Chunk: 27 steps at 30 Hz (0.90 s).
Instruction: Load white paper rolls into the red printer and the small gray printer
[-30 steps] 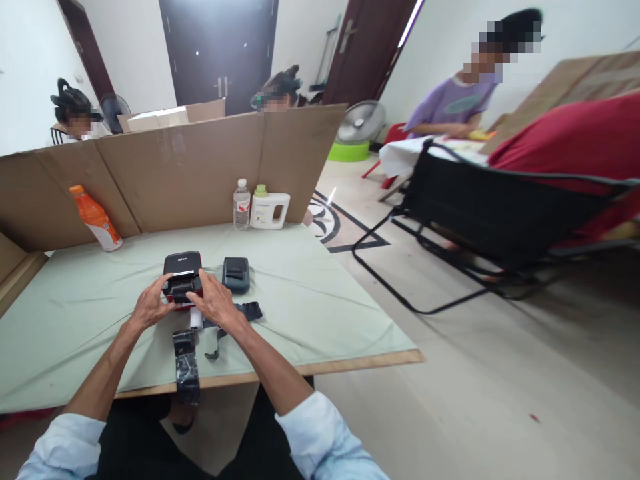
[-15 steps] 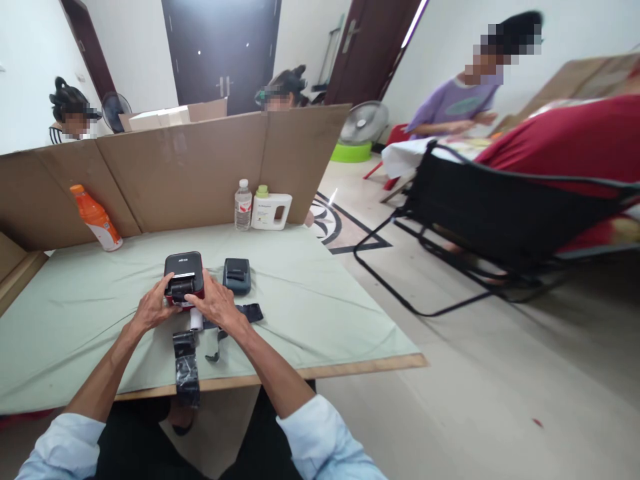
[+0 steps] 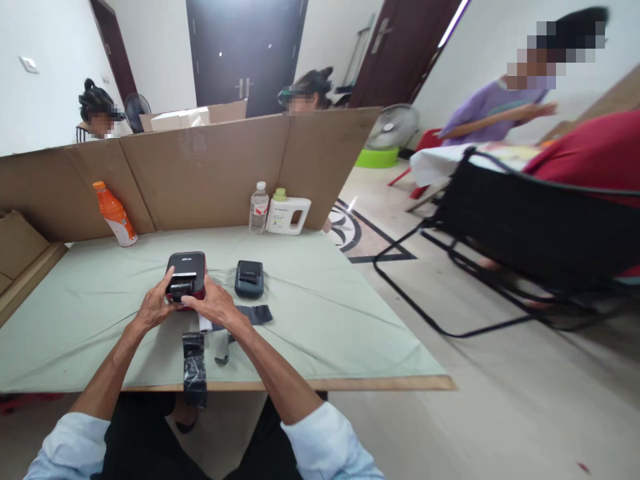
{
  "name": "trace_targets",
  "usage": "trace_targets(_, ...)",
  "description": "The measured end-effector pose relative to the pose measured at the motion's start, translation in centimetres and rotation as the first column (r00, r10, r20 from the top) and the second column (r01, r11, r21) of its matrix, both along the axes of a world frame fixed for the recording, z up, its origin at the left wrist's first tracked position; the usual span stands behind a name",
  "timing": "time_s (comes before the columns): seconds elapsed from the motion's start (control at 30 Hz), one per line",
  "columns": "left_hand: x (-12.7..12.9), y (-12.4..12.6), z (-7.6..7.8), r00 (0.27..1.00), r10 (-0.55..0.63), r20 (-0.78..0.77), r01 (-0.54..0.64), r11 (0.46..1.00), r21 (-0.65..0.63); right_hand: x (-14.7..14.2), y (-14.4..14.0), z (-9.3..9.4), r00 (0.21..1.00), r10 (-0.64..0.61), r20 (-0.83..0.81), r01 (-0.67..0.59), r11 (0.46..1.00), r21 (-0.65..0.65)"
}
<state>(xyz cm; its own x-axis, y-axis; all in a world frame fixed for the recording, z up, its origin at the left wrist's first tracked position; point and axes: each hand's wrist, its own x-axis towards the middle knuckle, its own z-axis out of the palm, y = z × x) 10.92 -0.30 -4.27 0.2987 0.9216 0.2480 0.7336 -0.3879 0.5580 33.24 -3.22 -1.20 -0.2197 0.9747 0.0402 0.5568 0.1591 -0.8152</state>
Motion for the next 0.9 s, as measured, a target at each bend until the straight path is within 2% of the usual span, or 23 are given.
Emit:
trace_targets(0.13,-4.5,-1.0,1.4,0.995,0.101,-0.021,-0.100,0.994,0.044,-3.7,0.5,1.1,0.993,0.100,-0.064,-0.101,0.995,-0.004)
trace_targets(0.27,-9.0,-2.1,2.3,0.974,0.215,-0.070,-0.211,0.976,0.052,-7.9,1.5,1.3,0.971,0.199,-0.132,-0.201,0.980,-0.001)
trace_targets(0.4,-12.1,-2.5,1.8,0.958,0.276,-0.082,-0.272,0.961,0.058,-11.0,2.2,1.0,0.965,0.227,-0.133,-0.234,0.972,-0.036)
trace_targets(0.53,-13.1,-2.6,1.0,0.952,0.292,-0.093,-0.288,0.956,0.047,-11.9,1.9,0.8,0.956,0.266,-0.121,-0.271,0.962,-0.025)
trace_targets(0.6,-12.8,-2.9,1.0,0.945,0.304,-0.124,-0.299,0.953,0.057,-11.2,1.5,0.7,0.946,0.306,-0.102,-0.305,0.952,0.030)
trace_targets(0.67,-11.8,-3.6,1.4,0.925,0.338,-0.175,-0.320,0.940,0.121,-9.4,1.1,0.5,0.946,0.319,-0.059,-0.311,0.943,0.123)
trace_targets(0.73,-10.1,-4.7,2.0,0.886,0.409,-0.219,-0.359,0.903,0.237,-6.6,0.7,0.0,0.969,0.247,0.007,-0.243,0.945,0.220)
trace_targets(0.8,-7.9,-5.7,2.3,0.857,0.465,-0.222,-0.373,0.858,0.355,-3.1,0.3,-0.7,0.990,0.106,0.089,-0.126,0.952,0.278)
trace_targets(0.83,-6.6,-6.2,2.1,0.871,0.443,-0.211,-0.338,0.854,0.396,-1.2,0.1,-1.2,0.990,0.046,0.135,-0.083,0.956,0.282)
trace_targets(0.9,-4.2,-6.9,1.0,0.935,0.290,-0.206,-0.188,0.895,0.406,2.3,-0.6,-2.3,0.976,-0.018,0.218,-0.037,0.968,0.247)
